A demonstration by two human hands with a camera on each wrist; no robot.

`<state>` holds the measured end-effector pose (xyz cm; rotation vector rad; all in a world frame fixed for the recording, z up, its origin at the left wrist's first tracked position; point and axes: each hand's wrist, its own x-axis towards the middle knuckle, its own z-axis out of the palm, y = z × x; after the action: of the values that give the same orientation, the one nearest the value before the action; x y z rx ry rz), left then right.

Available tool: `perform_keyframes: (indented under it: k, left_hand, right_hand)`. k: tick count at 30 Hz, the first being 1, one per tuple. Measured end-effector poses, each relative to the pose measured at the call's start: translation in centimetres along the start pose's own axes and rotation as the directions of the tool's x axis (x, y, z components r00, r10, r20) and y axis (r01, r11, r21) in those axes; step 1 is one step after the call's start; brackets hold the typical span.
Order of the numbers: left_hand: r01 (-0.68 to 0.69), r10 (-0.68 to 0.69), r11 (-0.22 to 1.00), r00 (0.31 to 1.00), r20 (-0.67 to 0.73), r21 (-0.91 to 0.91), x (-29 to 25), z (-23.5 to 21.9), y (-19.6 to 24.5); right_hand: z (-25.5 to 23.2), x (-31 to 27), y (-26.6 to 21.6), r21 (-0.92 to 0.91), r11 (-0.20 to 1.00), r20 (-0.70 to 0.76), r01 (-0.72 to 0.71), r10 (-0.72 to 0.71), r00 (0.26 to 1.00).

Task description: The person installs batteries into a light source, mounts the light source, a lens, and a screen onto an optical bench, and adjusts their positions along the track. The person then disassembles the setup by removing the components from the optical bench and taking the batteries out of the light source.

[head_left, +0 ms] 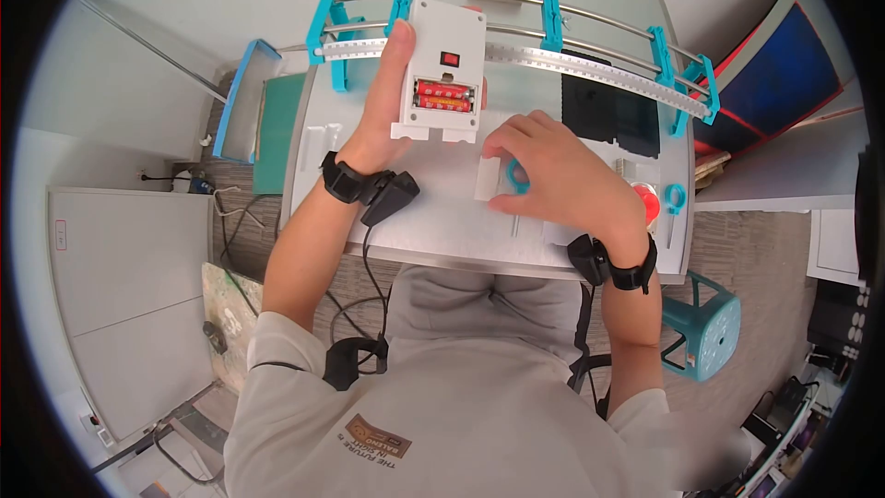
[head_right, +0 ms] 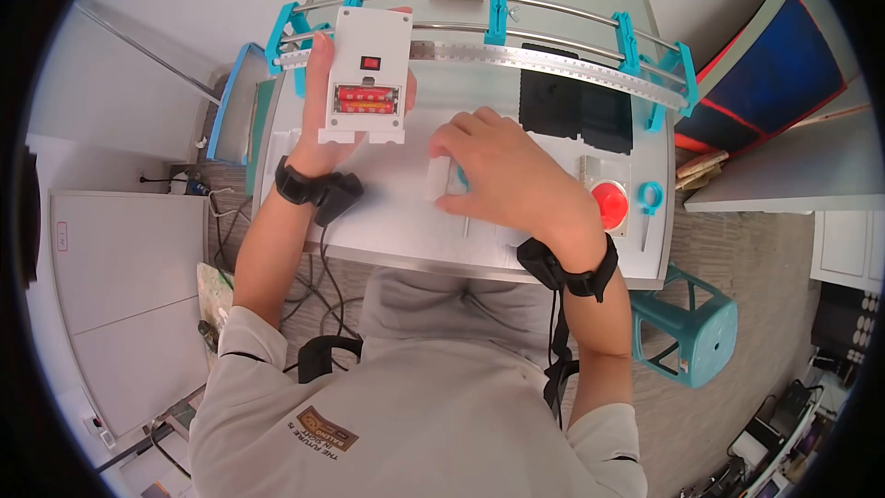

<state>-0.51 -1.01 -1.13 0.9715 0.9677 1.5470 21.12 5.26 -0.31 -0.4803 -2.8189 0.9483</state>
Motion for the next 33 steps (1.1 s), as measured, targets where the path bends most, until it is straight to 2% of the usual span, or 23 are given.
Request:
perform_keyframes:
  k: [10, 21, 27, 29, 32, 33]
  left_hand:
    - [-0.009, 0.009, 1.000, 1.000, 0.001, -0.028, 0.0, 0.2, 0.2]
    - [-0.029, 0.029, 1.000, 1.000, 0.002, 0.009, 0.0, 0.2, 0.1]
    - [0.006, -0.006, 1.000, 1.000, -0.009, -0.004, 0.0, -0.2, 0.0]
    - [0.004, 0.013, 0.994, 0.989, 0.147, -0.112, 0.2, -1.6, -0.6]
    - [0.012, 0.007, 0.991, 0.989, 0.145, -0.130, 0.2, -1.5, -0.6]
    - [0.013, 0.005, 0.992, 0.990, 0.144, -0.124, 0.2, -1.6, -0.6]
  right_hand:
    - [1.0, 0.6, 0.1, -0.093, 0.995, 0.011, 0.036, -0.036, 0.999]
    - [1.0, 0.5, 0.1, -0.078, 0.996, 0.003, 0.032, -0.031, 1.000]
    - [1.1, 0.4, 0.1, -0.070, 0.997, 0.000, 0.031, -0.031, 1.000]
    - [1.0, 0.4, 0.1, -0.069, 0.997, -0.005, 0.034, -0.034, 0.999]
    - [0.4, 0.3, -0.2, -0.093, 0.994, -0.049, 0.059, -0.064, 0.997]
    - [-0.1, 0.3, -0.3, -0.035, 0.997, -0.094, 0.064, -0.067, 0.993]
